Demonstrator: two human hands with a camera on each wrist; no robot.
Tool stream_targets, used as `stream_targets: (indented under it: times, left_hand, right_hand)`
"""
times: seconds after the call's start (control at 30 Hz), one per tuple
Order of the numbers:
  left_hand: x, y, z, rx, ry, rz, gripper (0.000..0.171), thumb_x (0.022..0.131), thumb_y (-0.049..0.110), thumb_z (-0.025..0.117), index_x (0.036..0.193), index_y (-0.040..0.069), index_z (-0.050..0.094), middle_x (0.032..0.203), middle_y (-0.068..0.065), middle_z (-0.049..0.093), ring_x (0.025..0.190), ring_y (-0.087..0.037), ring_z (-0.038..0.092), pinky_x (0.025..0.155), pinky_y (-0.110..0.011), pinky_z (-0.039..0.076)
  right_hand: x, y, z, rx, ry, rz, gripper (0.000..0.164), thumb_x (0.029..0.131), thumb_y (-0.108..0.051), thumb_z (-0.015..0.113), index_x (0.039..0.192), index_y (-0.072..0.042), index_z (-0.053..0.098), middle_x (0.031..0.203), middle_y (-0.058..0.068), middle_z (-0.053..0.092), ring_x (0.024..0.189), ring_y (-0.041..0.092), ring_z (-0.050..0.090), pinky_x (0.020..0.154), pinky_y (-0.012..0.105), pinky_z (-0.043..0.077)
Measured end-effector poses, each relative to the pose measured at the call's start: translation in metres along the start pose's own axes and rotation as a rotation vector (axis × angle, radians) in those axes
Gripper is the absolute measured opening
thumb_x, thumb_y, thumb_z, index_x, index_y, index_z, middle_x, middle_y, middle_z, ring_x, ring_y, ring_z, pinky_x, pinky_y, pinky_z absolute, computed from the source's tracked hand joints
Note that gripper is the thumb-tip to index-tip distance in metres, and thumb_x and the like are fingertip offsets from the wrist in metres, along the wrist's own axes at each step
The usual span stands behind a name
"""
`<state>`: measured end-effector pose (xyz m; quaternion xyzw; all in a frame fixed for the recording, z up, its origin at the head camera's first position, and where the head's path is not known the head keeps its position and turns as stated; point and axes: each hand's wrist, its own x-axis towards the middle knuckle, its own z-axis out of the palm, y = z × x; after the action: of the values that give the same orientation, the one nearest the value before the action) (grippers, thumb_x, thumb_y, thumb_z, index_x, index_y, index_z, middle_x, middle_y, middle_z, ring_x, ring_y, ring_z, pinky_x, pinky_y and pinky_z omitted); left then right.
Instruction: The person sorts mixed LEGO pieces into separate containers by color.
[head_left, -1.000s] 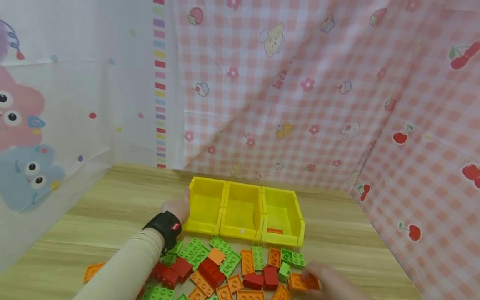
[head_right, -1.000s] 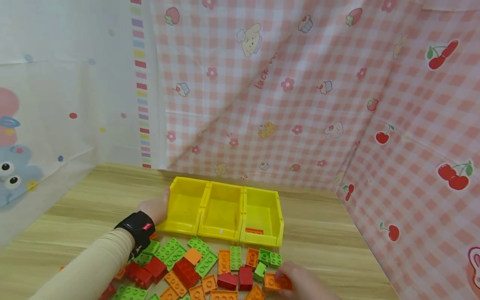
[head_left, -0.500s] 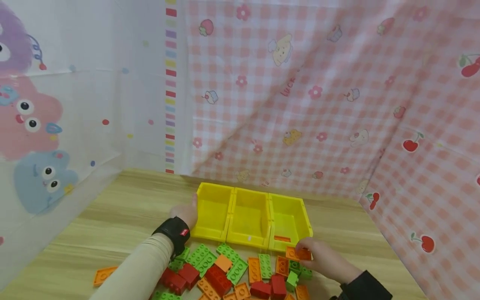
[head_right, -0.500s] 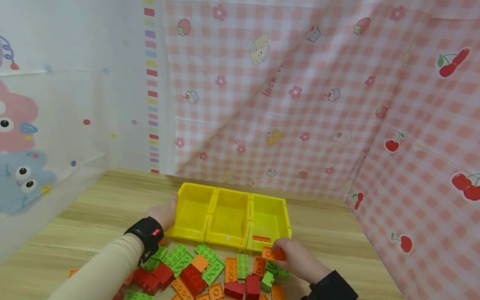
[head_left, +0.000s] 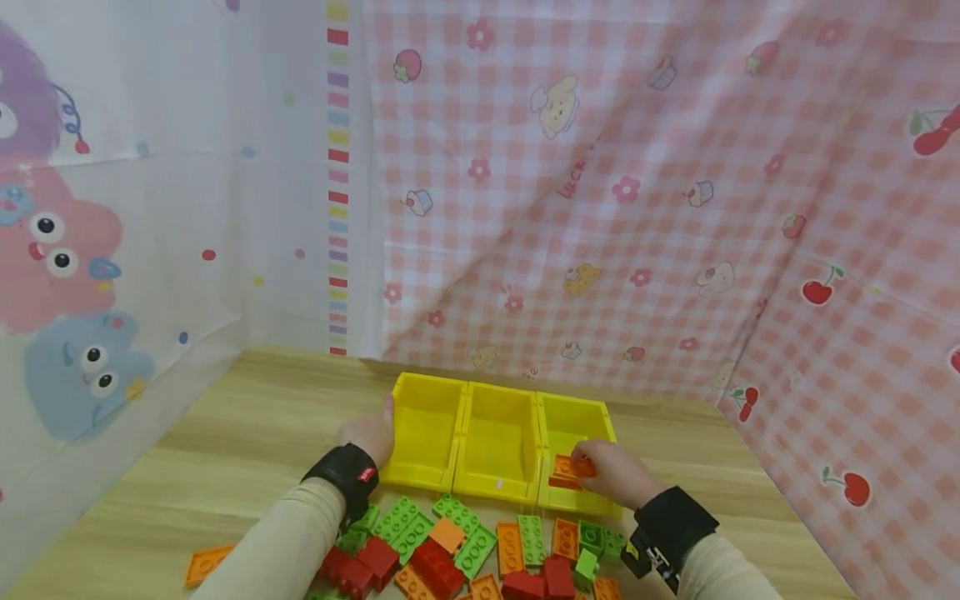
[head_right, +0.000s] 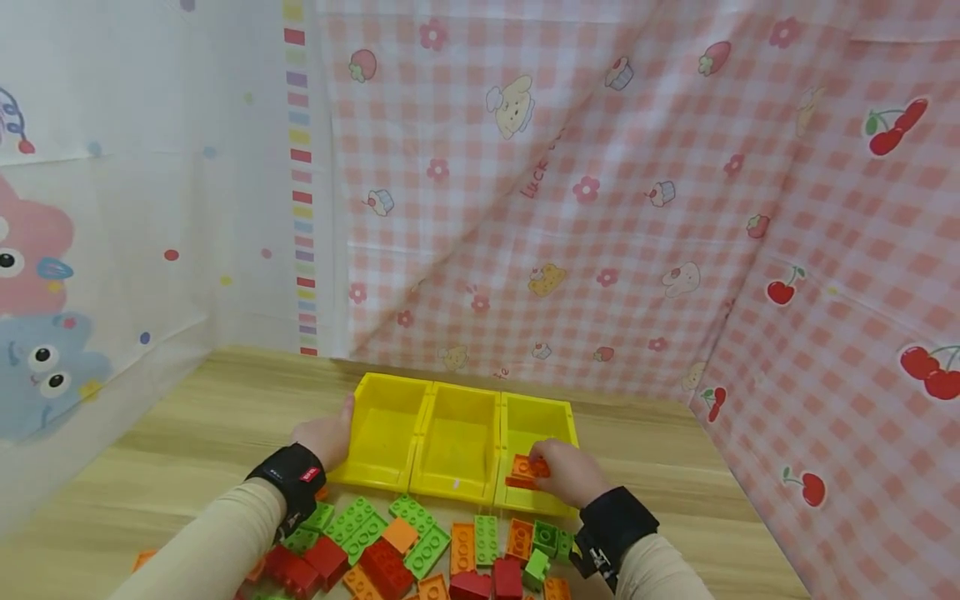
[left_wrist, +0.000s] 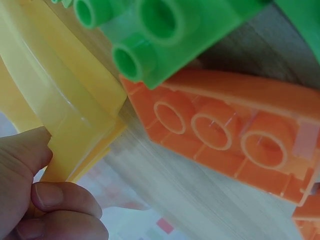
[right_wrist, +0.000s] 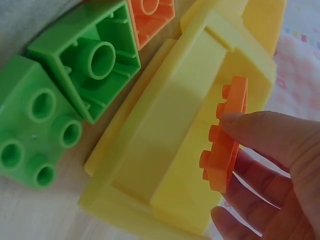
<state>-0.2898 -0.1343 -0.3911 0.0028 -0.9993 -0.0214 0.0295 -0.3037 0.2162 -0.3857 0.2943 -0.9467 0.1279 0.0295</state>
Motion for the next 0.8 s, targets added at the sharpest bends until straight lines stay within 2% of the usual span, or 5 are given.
stream_targets:
  times: [0.13, 0.33, 0.57, 0.8]
  left_hand:
    - [-0.001, -0.001, 0.004, 0.005, 0.007, -0.002, 0.050, 0.096, 0.005, 0.039, 0.145, 0.004, 0.029, 0.056, -0.009, 0.051, 0.052, -0.023, 0.052, 0.054, -0.041, 0.046]
    - [0.002, -0.002, 0.007, 0.011, 0.008, -0.006, 0.050, 0.096, 0.005, 0.040, 0.145, 0.004, 0.028, 0.055, -0.009, 0.050, 0.051, -0.023, 0.051, 0.054, -0.041, 0.045]
    - [0.007, -0.004, 0.012, -0.002, -0.025, -0.007, 0.051, 0.097, 0.007, 0.039, 0.147, 0.007, 0.026, 0.057, -0.009, 0.051, 0.052, -0.023, 0.051, 0.055, -0.041, 0.045]
    - [0.012, -0.006, 0.017, -0.003, -0.025, -0.009, 0.053, 0.097, 0.008, 0.040, 0.147, 0.007, 0.024, 0.056, -0.008, 0.050, 0.051, -0.022, 0.050, 0.055, -0.041, 0.045]
  right_hand:
    - [0.011, 0.001, 0.009, -0.035, 0.015, 0.036, 0.020, 0.073, -0.003, 0.076, 0.089, -0.008, 0.064, 0.084, 0.002, 0.061, 0.076, 0.019, 0.054, 0.073, 0.039, 0.047]
    - [0.026, 0.005, 0.022, -0.025, 0.032, 0.090, 0.019, 0.076, -0.003, 0.074, 0.092, -0.007, 0.065, 0.086, 0.003, 0.062, 0.079, 0.020, 0.056, 0.078, 0.040, 0.047]
    - [0.031, 0.006, 0.032, 0.003, -0.006, 0.106, 0.016, 0.076, 0.000, 0.073, 0.090, -0.004, 0.064, 0.083, 0.005, 0.061, 0.076, 0.022, 0.055, 0.076, 0.041, 0.047]
    - [0.036, 0.011, 0.040, 0.014, -0.039, 0.110, 0.014, 0.078, 0.000, 0.071, 0.089, -0.005, 0.064, 0.081, 0.003, 0.061, 0.075, 0.021, 0.055, 0.076, 0.041, 0.047]
